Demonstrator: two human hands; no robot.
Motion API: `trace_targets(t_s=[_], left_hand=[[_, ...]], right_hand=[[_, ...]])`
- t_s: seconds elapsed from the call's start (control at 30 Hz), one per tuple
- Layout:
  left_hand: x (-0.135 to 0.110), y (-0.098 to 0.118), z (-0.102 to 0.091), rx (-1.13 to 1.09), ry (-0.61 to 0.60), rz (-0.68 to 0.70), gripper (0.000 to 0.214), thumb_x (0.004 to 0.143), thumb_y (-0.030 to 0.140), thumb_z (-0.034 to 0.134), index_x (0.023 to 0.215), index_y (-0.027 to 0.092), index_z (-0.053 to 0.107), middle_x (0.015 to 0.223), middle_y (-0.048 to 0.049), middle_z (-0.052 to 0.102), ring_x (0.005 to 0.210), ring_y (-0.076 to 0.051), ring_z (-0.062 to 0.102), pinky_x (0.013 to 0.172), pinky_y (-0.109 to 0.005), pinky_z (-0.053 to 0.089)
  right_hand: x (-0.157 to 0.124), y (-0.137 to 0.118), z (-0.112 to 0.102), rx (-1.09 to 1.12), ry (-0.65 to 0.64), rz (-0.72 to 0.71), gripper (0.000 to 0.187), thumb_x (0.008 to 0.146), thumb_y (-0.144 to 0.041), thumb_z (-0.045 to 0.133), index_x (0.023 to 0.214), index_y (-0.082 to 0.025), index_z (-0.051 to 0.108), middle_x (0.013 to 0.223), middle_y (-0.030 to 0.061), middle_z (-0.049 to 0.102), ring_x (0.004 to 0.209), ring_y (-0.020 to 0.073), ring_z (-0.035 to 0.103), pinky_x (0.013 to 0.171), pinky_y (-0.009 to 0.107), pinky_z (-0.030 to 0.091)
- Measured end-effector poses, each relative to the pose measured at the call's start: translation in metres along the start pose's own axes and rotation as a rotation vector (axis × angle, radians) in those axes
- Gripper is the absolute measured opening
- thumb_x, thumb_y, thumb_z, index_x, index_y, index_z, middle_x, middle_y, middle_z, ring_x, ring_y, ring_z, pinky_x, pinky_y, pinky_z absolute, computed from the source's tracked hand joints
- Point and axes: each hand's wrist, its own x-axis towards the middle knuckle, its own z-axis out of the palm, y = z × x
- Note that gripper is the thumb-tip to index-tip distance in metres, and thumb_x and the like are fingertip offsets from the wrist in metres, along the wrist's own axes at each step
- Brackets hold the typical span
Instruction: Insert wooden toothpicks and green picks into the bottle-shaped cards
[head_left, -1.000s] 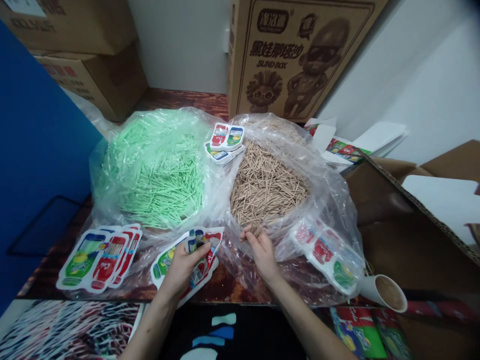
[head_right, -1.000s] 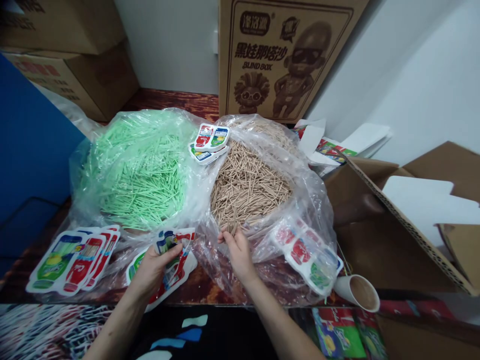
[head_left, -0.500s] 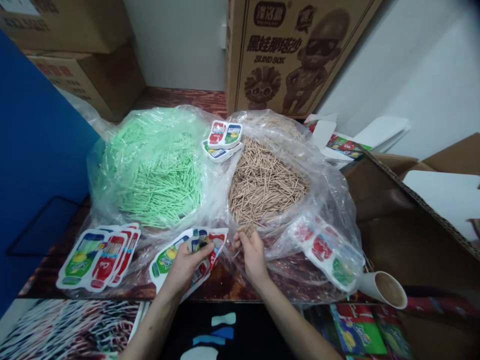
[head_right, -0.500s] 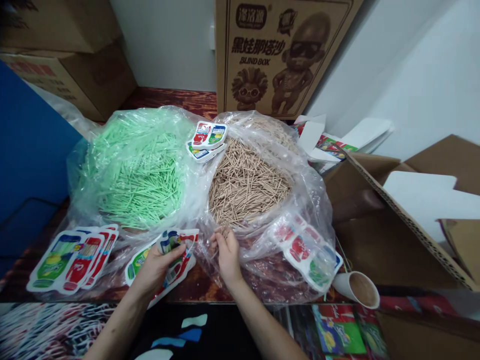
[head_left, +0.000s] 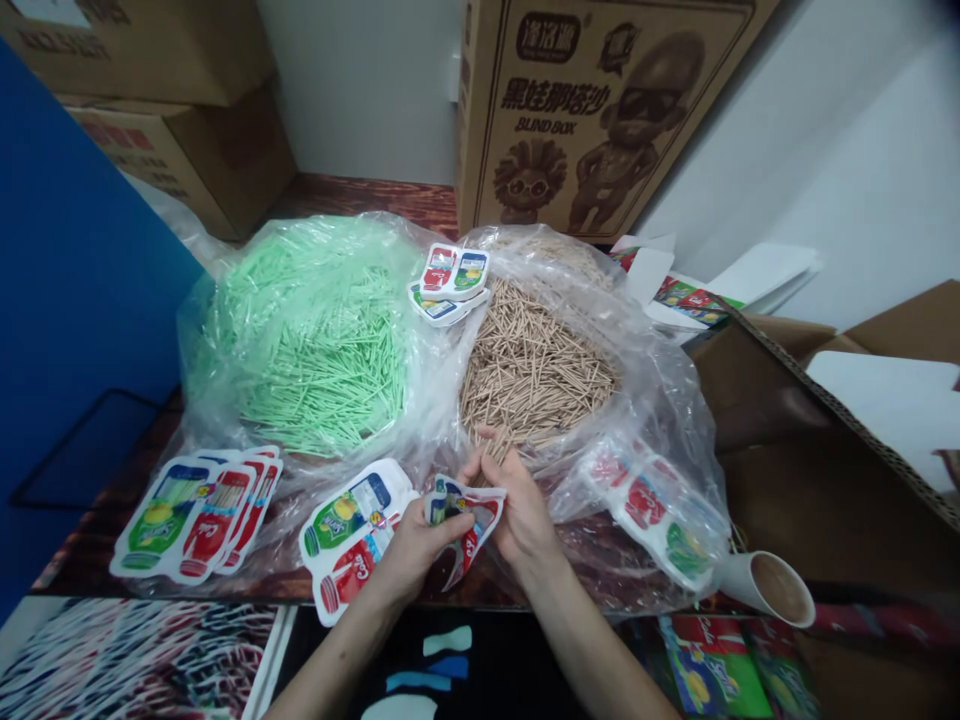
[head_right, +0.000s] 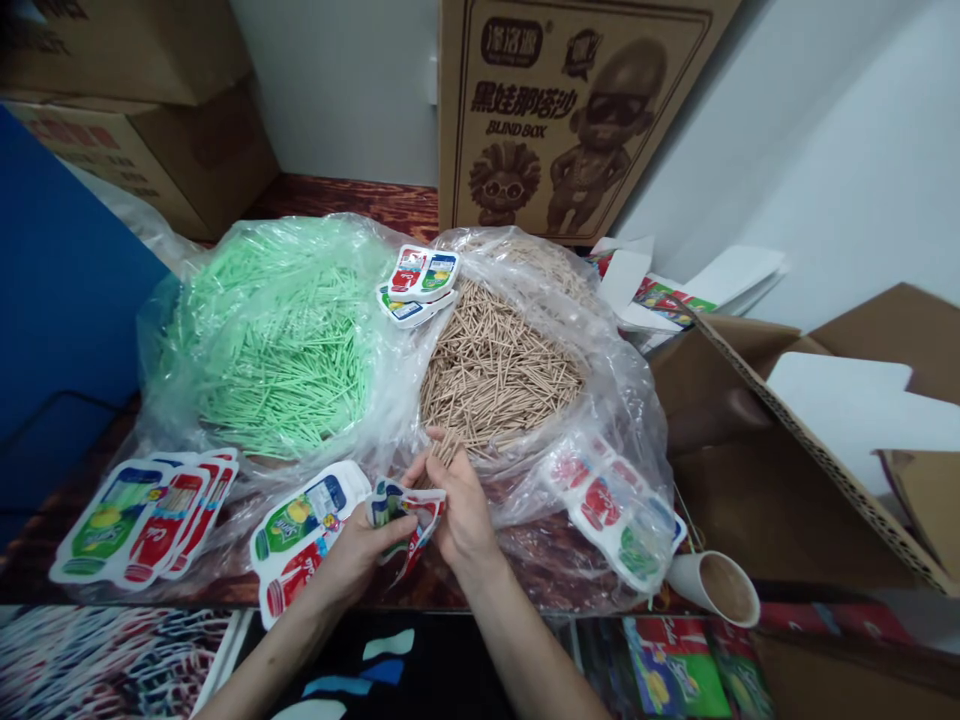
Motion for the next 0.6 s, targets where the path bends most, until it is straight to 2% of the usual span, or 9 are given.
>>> trace_targets(t_s=[0.07,0.13,0.2,0.37,0.47,0.6], left_hand=[[-0.002,0.003,-0.003,0.04,0.027,-0.012,0.027,0.064,0.031,0.08,0.083,0.013,0.074,0.073,-0.0032,0.07,0.066,-0.016,0.06,0.07,-0.028,0.047],[-0.004,0.007,-0.009,0.074,0.06,-0.021,0.027,0.063,0.032,0.081,0.079,0.012,0.073,0.071,-0.0035,0.07,0.066,-0.017,0.061,0.069,-0.028,0.048],[-0.008,0.012,-0.018,0.069,0.111,-0.022,0.026,0.062,0.031,0.082,0.079,0.013,0.073,0.071,-0.0037,0.071,0.066,-0.017,0.063,0.069,-0.028,0.049],[-0.015,0.024,-0.038,-0.049,0.278,0.014,0.026,0.06,0.029,0.084,0.078,0.014,0.074,0.069,-0.0018,0.071,0.059,-0.014,0.063,0.062,-0.025,0.05],[-0.015,0.032,-0.041,-0.112,0.339,0.073,0.026,0.057,0.027,0.086,0.076,0.015,0.074,0.067,-0.0001,0.072,0.058,-0.012,0.063,0.061,-0.023,0.052],[-0.011,0.042,-0.037,-0.183,0.408,0.131,0.028,0.052,0.025,0.088,0.075,0.016,0.074,0.073,0.0007,0.074,0.064,-0.012,0.066,0.065,-0.021,0.053]], right_hand=[[0.001,-0.003,-0.001,-0.05,-0.028,-0.029,0.049,0.078,-0.022,0.069,0.121,-0.026,0.045,0.071,-0.0048,0.063,0.061,0.0125,0.062,0.059,0.024,0.051],[0.003,-0.003,-0.007,-0.124,-0.031,-0.07,0.053,0.08,-0.023,0.067,0.127,-0.026,0.042,0.071,-0.005,0.063,0.062,0.0126,0.061,0.06,0.024,0.05],[0.004,0.001,-0.018,-0.243,-0.023,-0.128,0.046,0.083,-0.025,0.064,0.125,-0.025,0.045,0.072,-0.0044,0.063,0.065,0.0128,0.06,0.064,0.025,0.049],[-0.006,0.029,-0.051,-0.715,-0.049,-0.22,0.018,0.088,-0.03,0.056,0.104,-0.022,0.059,0.081,-0.0002,0.065,0.079,0.0156,0.061,0.077,0.028,0.047],[-0.014,0.042,-0.061,-0.887,-0.093,-0.198,0.017,0.091,-0.03,0.051,0.103,-0.022,0.061,0.08,0.0006,0.066,0.081,0.0172,0.063,0.08,0.03,0.046],[-0.016,0.04,-0.06,-0.953,-0.11,-0.242,0.016,0.092,-0.028,0.049,0.097,-0.021,0.063,0.087,0.0024,0.065,0.086,0.0173,0.062,0.08,0.029,0.046]])
